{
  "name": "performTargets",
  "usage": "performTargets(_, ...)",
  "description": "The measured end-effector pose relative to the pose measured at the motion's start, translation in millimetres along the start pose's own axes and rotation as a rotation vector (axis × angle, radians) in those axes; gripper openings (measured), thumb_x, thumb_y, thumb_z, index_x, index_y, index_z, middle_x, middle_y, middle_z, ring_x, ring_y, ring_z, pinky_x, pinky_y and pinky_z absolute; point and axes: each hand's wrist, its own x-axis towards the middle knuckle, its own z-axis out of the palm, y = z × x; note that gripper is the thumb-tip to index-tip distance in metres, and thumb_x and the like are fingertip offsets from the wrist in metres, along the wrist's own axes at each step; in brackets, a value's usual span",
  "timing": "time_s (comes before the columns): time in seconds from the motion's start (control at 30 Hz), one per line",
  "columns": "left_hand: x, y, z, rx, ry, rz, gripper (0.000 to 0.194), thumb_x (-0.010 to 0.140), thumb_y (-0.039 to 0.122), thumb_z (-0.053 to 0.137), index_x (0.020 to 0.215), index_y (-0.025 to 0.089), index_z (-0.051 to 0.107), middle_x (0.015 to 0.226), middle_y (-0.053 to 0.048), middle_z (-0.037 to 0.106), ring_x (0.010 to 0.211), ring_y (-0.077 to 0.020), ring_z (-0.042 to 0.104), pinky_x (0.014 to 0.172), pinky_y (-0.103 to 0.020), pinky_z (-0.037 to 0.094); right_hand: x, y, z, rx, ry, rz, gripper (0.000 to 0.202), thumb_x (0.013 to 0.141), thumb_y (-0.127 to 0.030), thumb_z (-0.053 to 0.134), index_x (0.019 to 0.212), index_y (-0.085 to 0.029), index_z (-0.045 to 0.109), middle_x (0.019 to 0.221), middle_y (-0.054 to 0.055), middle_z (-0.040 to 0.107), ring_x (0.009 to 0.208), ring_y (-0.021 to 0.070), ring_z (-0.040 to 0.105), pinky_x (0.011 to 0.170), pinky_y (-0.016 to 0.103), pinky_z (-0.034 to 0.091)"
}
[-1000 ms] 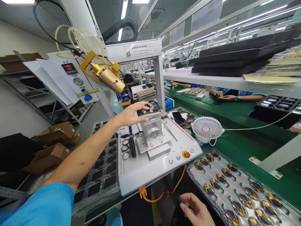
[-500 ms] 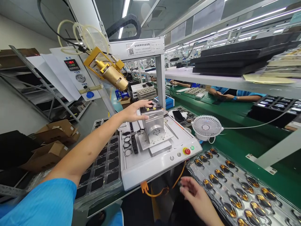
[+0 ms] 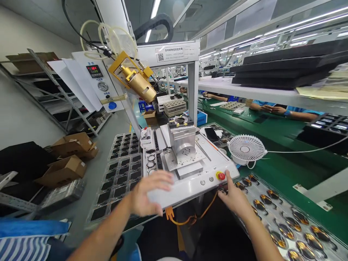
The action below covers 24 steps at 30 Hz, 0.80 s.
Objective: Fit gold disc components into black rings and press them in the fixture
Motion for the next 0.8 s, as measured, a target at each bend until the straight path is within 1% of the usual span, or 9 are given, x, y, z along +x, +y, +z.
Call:
performTargets(0.13,-79,-8,73.7,-0.235,0.085,-0.442,0.038,0.072,0.045,0.087,0.107,0.032,0.078,0.109,-0.01,0.079,0.109,-0.0326,0.072,0.098,-0.049,0.056,-3,-5,-1,0.003,0.038,0.013,0.093,0.084,-0.041,0.057,0.161,-0.008,0.017,0.099,0.013,0.075,0.079,0.0333,0.072,0.074,0.039,0.048)
performTargets(0.2,-99,-13,100.8,-0.264,0.038,-0.633,0.034,0.072,0.044,0.087,0.103,0.031,0.079,0.109,-0.009,0.079,0.106,-0.0326,0.072,0.099,-0.05,0.055,-5,-10,-11,0.003,0.024,0.03,0.091,0.083,-0.038,0.059,0.16,-0.008,0.02,0.096,0.012,0.074,0.076,0.0305,0.07,0.072,0.038,0.049)
performTargets(0.3,-110,-15,127.5,-0.398,0.0,-0.823,0.033,0.078,0.044,0.083,0.108,0.03,0.077,0.111,-0.008,0.079,0.109,-0.0306,0.072,0.103,-0.05,0.053,-24,-20,-25,0.069,-0.029,0.044,0.083,0.08,-0.035,0.065,0.154,-0.01,0.036,0.092,0.009,0.073,0.071,0.0256,0.066,0.071,0.037,0.05)
performTargets(0.37,-109,-16,140.2,-0.594,0.07,-0.889,0.036,0.083,0.043,0.079,0.116,0.03,0.072,0.113,-0.008,0.078,0.11,-0.0279,0.072,0.105,-0.049,0.052,-53,-33,-22,0.271,-0.095,-0.015,0.079,0.079,-0.038,0.07,0.149,-0.014,0.044,0.098,0.009,0.074,0.074,0.0232,0.066,0.074,0.037,0.054)
performTargets(0.47,-106,-17,156.1,-0.91,0.169,-0.891,0.047,0.082,0.044,0.081,0.125,0.032,0.066,0.119,-0.008,0.075,0.112,-0.0267,0.072,0.105,-0.048,0.053,-106,-61,5,0.607,-0.177,-0.177,0.084,0.074,-0.048,0.084,0.145,-0.021,0.05,0.107,0.008,0.074,0.093,0.0249,0.07,0.09,0.04,0.056)
performTargets(0.6,-106,-19,169.6,-1.117,0.238,-0.85,0.06,0.069,0.049,0.09,0.122,0.031,0.067,0.119,-0.01,0.075,0.108,-0.0298,0.074,0.101,-0.049,0.055,-155,-91,49,0.745,-0.081,-0.196,0.085,0.063,-0.057,0.093,0.134,-0.024,0.06,0.112,0.009,0.072,0.104,0.0281,0.07,0.094,0.04,0.056)
performTargets(0.7,-107,-22,172.2,-1.105,0.297,-0.885,0.06,0.061,0.047,0.095,0.114,0.029,0.072,0.114,-0.009,0.077,0.098,-0.0288,0.076,0.094,-0.046,0.058,-159,-93,55,0.739,-0.053,-0.257,0.081,0.066,-0.06,0.091,0.132,-0.023,0.062,0.114,0.01,0.07,0.104,0.0271,0.07,0.092,0.038,0.057)
performTargets(0.77,-106,-23,170.6,-1.073,0.335,-0.918,0.058,0.06,0.041,0.096,0.112,0.029,0.074,0.11,-0.008,0.078,0.093,-0.0266,0.076,0.09,-0.043,0.059,-143,-83,45,0.633,-0.087,-0.35,0.074,0.071,-0.058,0.088,0.132,-0.023,0.064,0.118,0.011,0.069,0.108,0.0271,0.068,0.095,0.038,0.055)
performTargets(0.8,-106,-24,169.1,-1.059,0.351,-0.939,0.056,0.061,0.037,0.096,0.112,0.029,0.075,0.11,-0.008,0.078,0.092,-0.0256,0.077,0.088,-0.042,0.059,-129,-75,36,0.52,-0.091,-0.337,0.065,0.076,-0.055,0.085,0.13,-0.023,0.066,0.12,0.01,0.069,0.11,0.0262,0.067,0.097,0.037,0.054)
